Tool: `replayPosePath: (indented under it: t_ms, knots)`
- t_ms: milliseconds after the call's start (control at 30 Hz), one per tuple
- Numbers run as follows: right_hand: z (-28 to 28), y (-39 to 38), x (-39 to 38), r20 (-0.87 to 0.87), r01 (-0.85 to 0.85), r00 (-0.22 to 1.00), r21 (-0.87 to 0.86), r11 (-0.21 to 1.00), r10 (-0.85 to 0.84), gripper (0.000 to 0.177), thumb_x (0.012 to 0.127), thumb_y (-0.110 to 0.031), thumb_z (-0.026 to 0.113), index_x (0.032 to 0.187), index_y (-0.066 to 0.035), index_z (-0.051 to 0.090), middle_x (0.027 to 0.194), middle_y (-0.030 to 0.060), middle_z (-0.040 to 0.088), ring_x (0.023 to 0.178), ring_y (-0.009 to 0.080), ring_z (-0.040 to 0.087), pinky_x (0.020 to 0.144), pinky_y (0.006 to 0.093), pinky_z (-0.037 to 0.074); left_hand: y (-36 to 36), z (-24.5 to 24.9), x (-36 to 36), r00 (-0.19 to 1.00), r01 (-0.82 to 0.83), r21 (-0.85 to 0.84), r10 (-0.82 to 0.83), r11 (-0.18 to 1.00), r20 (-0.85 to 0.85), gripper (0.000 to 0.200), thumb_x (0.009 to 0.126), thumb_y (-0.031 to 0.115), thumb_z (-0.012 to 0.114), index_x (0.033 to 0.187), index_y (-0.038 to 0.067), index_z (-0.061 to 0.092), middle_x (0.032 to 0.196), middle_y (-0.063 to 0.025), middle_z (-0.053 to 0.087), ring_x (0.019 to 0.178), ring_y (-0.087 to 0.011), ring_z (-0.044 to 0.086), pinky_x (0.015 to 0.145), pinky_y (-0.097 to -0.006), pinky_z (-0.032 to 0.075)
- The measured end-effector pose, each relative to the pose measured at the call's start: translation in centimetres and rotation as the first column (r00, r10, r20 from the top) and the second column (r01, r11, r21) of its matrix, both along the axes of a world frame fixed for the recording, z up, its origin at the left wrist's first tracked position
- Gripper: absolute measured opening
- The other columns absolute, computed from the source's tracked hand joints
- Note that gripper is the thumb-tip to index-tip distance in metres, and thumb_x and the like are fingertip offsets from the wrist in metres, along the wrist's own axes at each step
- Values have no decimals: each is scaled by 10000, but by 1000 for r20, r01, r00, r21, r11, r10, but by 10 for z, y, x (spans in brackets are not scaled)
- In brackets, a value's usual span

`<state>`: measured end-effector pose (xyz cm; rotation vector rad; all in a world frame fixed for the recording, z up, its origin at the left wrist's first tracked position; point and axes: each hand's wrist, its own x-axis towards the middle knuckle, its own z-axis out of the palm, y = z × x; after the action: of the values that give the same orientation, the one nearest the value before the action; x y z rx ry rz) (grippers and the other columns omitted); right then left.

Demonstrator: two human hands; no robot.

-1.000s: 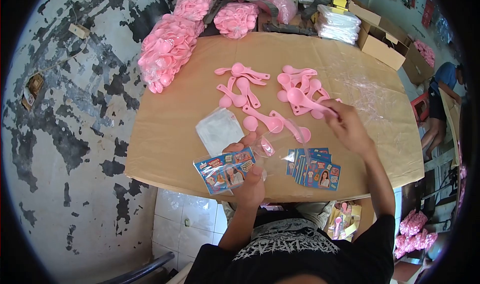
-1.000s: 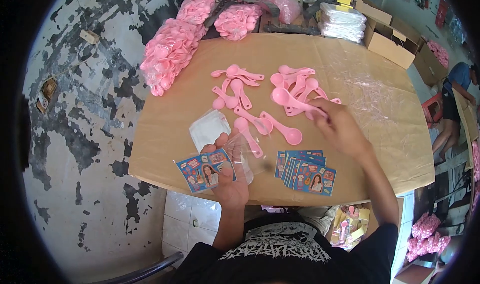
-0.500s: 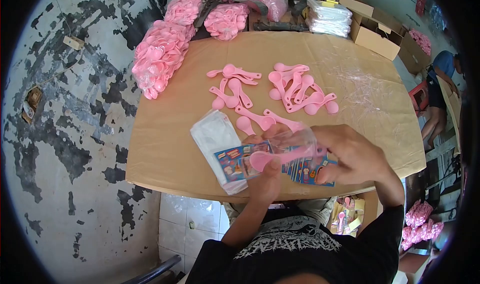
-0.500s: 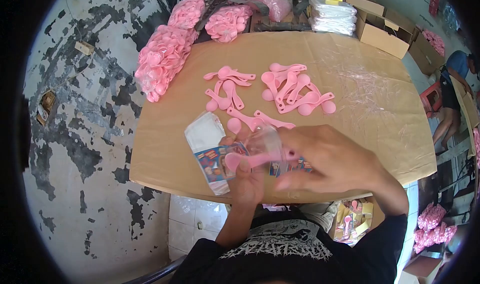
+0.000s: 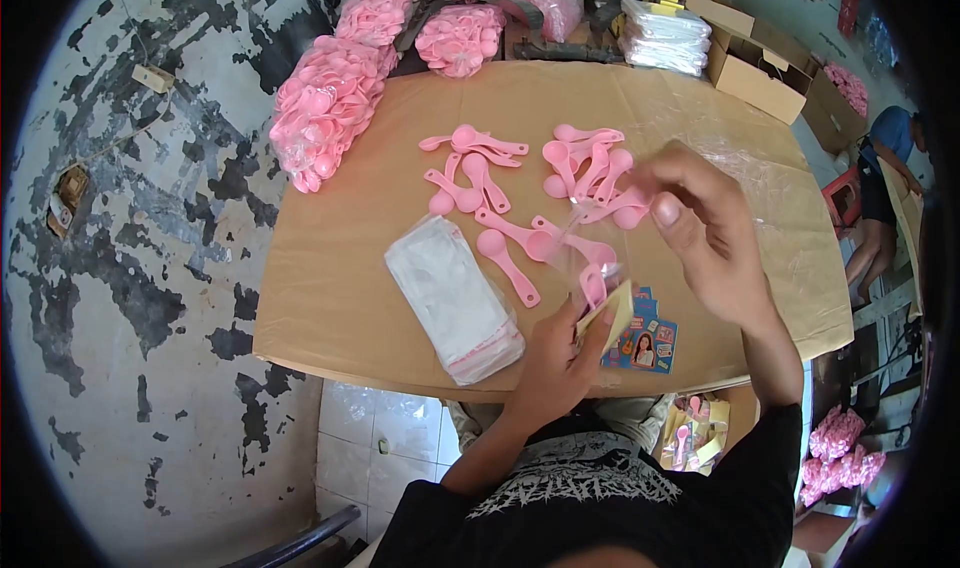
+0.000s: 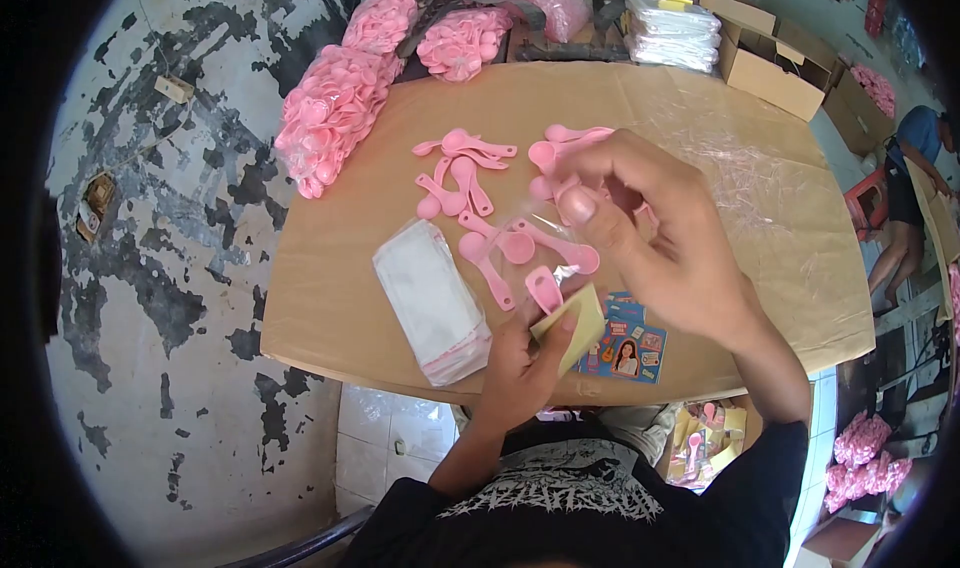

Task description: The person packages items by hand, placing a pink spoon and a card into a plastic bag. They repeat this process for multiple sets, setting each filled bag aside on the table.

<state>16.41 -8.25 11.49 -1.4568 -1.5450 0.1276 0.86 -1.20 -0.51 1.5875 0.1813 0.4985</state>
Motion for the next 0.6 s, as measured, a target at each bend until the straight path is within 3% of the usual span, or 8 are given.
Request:
replayPosePath:
  t_ms: [67,100,200,267,400,500,567,600]
  knots:
    - [-3,1,8,-81,-36,996,-81,996,30,384,883,-111,675,1232,-30,537,1001,69,684,792,98,630,693,229,480,-2,-4,-4,993,113,-249,-98,962,71,423,991,94,478,1374,-40,356,1245,-165,600,1179,-201,550,973,-312,455]
    - [-12,0,8,-248,-139,965,-197,970,88,397,888,-105,671,1249,-34,523,996,76,690,817,101,641,703,235,488,-4,-3,-8,986,158,-315,-133,936,99,401,990,102,484,1351,-40,383,1289,-171,571,1189,-194,541,980,-315,448]
    - [-23,1,12,-374,-236,922,-328,915,104,448,873,-65,687,1278,-44,495,973,86,699,882,106,665,728,238,506,5,1,-20,957,280,-254,-289,926,2,386,1000,118,473,1344,-32,384,1266,-164,577,1207,-195,528,984,-320,448]
    - [-24,0,10,-422,-246,902,-342,907,86,439,847,-18,702,1249,-46,528,1010,63,682,839,98,665,727,223,493,1,17,-17,988,143,-287,-119,947,98,353,1019,147,450,1327,-25,426,1215,-117,584,1100,-139,553,933,-290,457]
    - [-27,2,3,-164,-170,978,-284,944,127,350,814,-48,733,1140,-61,606,892,54,690,779,120,654,696,249,496,7,10,-6,983,-104,-402,156,909,99,286,1030,148,407,1243,-35,467,1214,-142,582,1002,-162,628,788,-273,550]
    - [-29,4,0,189,-2,982,-108,994,23,262,779,-81,750,1027,-80,666,898,52,669,787,169,629,684,289,500,11,14,0,970,-179,-260,215,949,117,316,1024,95,405,1301,-45,466,1222,-133,574,941,-142,635,736,-257,561]
    - [-28,7,2,479,37,874,97,995,-79,200,771,-117,744,960,-85,686,896,57,650,831,219,610,691,328,512,11,13,1,958,-231,-159,253,960,133,346,1018,77,413,1340,-46,449,1209,-127,581,961,-140,627,746,-246,549]
    - [-28,8,2,514,41,852,114,993,-94,192,763,-135,747,940,-87,692,894,48,648,852,217,600,706,336,509,11,10,1,950,-265,-98,278,959,146,359,1015,69,418,1353,-47,442,1197,-122,589,969,-137,622,749,-236,540]
